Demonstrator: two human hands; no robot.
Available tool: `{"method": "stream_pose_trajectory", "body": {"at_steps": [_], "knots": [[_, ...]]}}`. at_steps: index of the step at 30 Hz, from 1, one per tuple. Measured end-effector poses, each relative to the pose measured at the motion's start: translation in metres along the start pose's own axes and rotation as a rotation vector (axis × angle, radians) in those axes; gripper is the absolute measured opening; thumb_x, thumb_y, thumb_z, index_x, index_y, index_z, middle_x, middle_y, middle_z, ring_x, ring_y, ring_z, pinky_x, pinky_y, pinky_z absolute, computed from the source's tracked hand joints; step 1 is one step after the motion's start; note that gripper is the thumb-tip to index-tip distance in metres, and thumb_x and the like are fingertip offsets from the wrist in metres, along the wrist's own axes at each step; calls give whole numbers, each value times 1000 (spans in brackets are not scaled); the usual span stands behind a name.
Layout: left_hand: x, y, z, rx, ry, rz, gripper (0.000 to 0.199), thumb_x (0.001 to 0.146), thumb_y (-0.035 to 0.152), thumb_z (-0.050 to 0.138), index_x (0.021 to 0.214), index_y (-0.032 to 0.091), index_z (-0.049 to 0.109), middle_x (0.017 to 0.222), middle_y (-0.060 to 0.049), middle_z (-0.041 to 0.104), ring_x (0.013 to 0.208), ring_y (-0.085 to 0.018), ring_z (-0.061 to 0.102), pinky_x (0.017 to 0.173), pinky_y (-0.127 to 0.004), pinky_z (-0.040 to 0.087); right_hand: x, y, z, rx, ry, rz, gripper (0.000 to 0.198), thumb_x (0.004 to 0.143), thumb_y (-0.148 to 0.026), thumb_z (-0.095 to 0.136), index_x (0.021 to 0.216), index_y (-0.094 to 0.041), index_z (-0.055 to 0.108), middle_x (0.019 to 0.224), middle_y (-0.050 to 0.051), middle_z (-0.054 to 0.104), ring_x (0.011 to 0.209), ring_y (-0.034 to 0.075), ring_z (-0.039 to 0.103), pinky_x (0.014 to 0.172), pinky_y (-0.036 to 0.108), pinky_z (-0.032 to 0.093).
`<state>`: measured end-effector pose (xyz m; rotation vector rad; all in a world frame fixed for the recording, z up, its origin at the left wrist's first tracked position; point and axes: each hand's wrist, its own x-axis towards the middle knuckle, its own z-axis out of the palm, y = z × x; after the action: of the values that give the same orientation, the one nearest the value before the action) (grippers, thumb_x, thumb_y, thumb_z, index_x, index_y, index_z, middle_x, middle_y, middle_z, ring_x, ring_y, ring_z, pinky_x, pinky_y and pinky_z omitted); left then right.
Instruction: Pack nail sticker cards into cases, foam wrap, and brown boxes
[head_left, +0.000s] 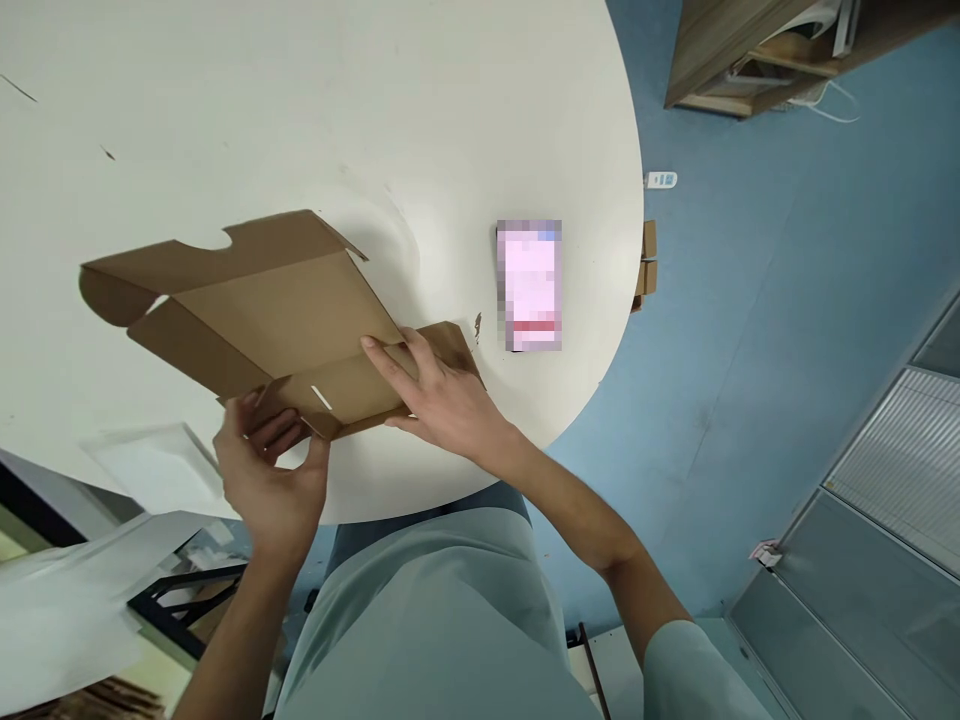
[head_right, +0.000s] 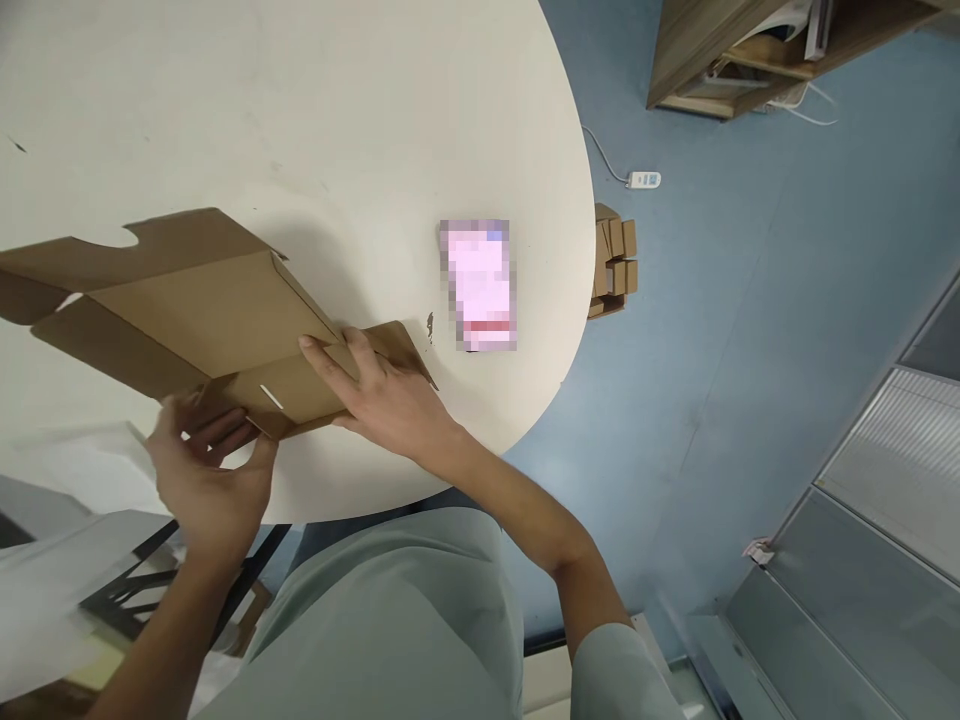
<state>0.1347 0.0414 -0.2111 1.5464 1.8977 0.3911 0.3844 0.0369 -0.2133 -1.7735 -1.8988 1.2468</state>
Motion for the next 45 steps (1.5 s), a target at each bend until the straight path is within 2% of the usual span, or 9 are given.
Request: {"method": "stream_pose_trajectory", "body": {"at_steps": [6,10,12,14,17,19,27,38,45], "knots": [[-1,0,-1,186,5,155,49,93,35,72,140,25,78,139,-15,76,129,-38,76,112,-63,62,1,1,4,11,29,1,126,102,-43,84,183,-45,-13,189,15,24,148,40,69,110,54,72],[-5,-9,1,271,109,199,76,81,37,80,155,27,68,183,-17,37,170,-45,36,130,-70,43,-1,3,7,11,37,-2,131,98,-44,89,183,-47,-11,189,15,23,148,40,68,112,52,70],[-5,-13,1,150,95,69,110,74,39,82,175,25,42,181,-21,38,159,-43,51,121,-64,54,-1,3,7,2,22,6,132,96,-47,91,183,-48,-9,189,15,22,146,41,69,111,53,70],[-2,-14,2,55,90,-110,120,70,41,82,177,21,32,159,-20,63,127,-35,74,105,-56,66,-1,1,5,-26,-8,29,130,96,-49,91,183,-47,-6,189,16,22,141,41,72,107,53,72],[3,-5,4,59,88,-281,71,70,43,80,136,18,70,107,-8,79,88,-26,77,89,-50,71,0,-4,-1,-77,-45,68,122,100,-50,87,184,-46,-1,188,16,26,135,38,76,103,51,74],[4,5,5,14,62,-301,41,74,44,77,106,19,73,91,-4,75,79,-25,75,81,-48,72,1,-6,-5,-97,-48,72,117,102,-51,84,185,-45,1,186,17,30,137,39,75,102,51,74],[-12,39,1,-163,-49,-123,61,88,54,83,138,22,72,142,-15,73,114,-29,81,87,-42,73,-2,-7,-3,-63,-17,69,107,105,-55,76,185,-38,8,186,19,29,153,42,63,104,56,72],[9,21,5,106,-130,-130,12,101,33,69,100,21,65,104,-8,74,88,-24,73,92,-42,62,-4,-4,10,-19,-7,178,113,97,-50,86,185,-33,17,184,22,25,153,44,61,100,53,72],[17,29,12,218,-177,-56,13,103,19,58,91,24,55,100,-10,65,91,-28,66,86,-41,52,-13,-14,5,-57,104,185,95,102,-57,75,180,-26,31,179,24,35,147,41,63,92,50,72]]}}
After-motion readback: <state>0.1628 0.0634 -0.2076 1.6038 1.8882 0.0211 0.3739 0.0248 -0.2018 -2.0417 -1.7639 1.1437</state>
